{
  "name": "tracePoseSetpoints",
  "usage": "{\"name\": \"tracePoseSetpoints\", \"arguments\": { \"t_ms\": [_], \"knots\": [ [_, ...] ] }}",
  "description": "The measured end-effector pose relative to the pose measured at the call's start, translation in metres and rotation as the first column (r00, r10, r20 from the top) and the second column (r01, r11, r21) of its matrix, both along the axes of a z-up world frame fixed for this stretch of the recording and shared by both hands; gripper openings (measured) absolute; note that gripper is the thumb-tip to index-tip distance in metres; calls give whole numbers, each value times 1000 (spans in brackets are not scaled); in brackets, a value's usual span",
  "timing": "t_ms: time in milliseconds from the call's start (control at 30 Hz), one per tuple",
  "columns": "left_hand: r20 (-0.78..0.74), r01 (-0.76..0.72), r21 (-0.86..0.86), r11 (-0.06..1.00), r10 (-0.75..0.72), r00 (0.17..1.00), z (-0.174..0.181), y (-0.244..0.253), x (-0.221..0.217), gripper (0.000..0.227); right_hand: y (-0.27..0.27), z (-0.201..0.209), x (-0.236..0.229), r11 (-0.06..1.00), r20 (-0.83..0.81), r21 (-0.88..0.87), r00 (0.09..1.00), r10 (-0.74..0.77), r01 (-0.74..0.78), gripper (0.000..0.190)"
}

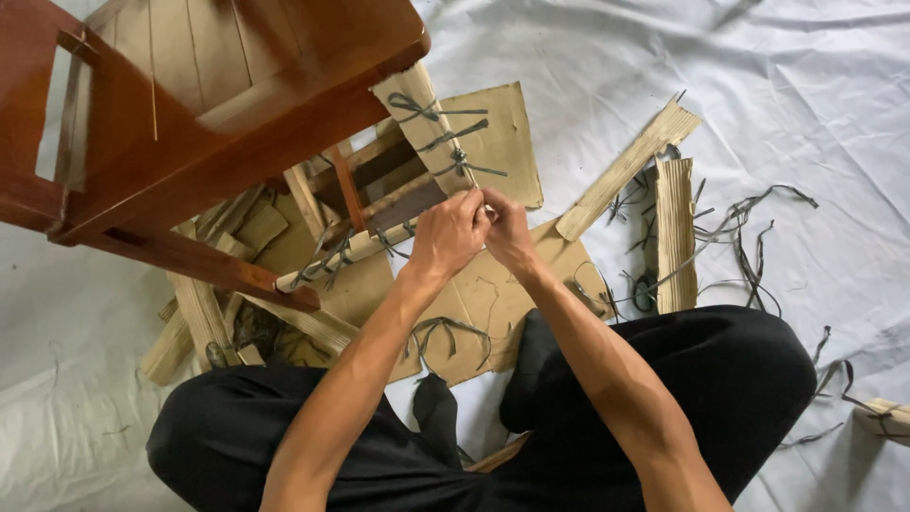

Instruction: Wrapping wooden chair legs with cardboard strips and securing them with plastic ties.

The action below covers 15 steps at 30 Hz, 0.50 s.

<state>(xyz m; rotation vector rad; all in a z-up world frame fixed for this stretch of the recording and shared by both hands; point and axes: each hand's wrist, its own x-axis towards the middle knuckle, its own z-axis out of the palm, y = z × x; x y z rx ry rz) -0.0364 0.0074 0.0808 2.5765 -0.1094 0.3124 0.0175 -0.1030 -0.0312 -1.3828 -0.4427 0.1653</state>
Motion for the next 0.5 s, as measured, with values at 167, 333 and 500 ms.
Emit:
{"name": "tracePoseSetpoints", "arguments": {
  "t_ms": [167, 333, 500],
  "knots": [
    [-213, -68, -11, 998, 64, 975, -1, 13, 13, 23, -4, 5, 2, 984, 31, -174, 999, -21, 26, 13],
    [-108, -161, -47, 986, 155, 982, 9, 27, 11, 28, -7, 7, 5, 994, -79, -105, 996, 31, -39, 13],
    [-195, -101, 110, 989, 121, 973, -26, 38, 14, 26, -5, 23, -1, 988, 190, -152, 982, -7, 37, 11]
  ]
}}
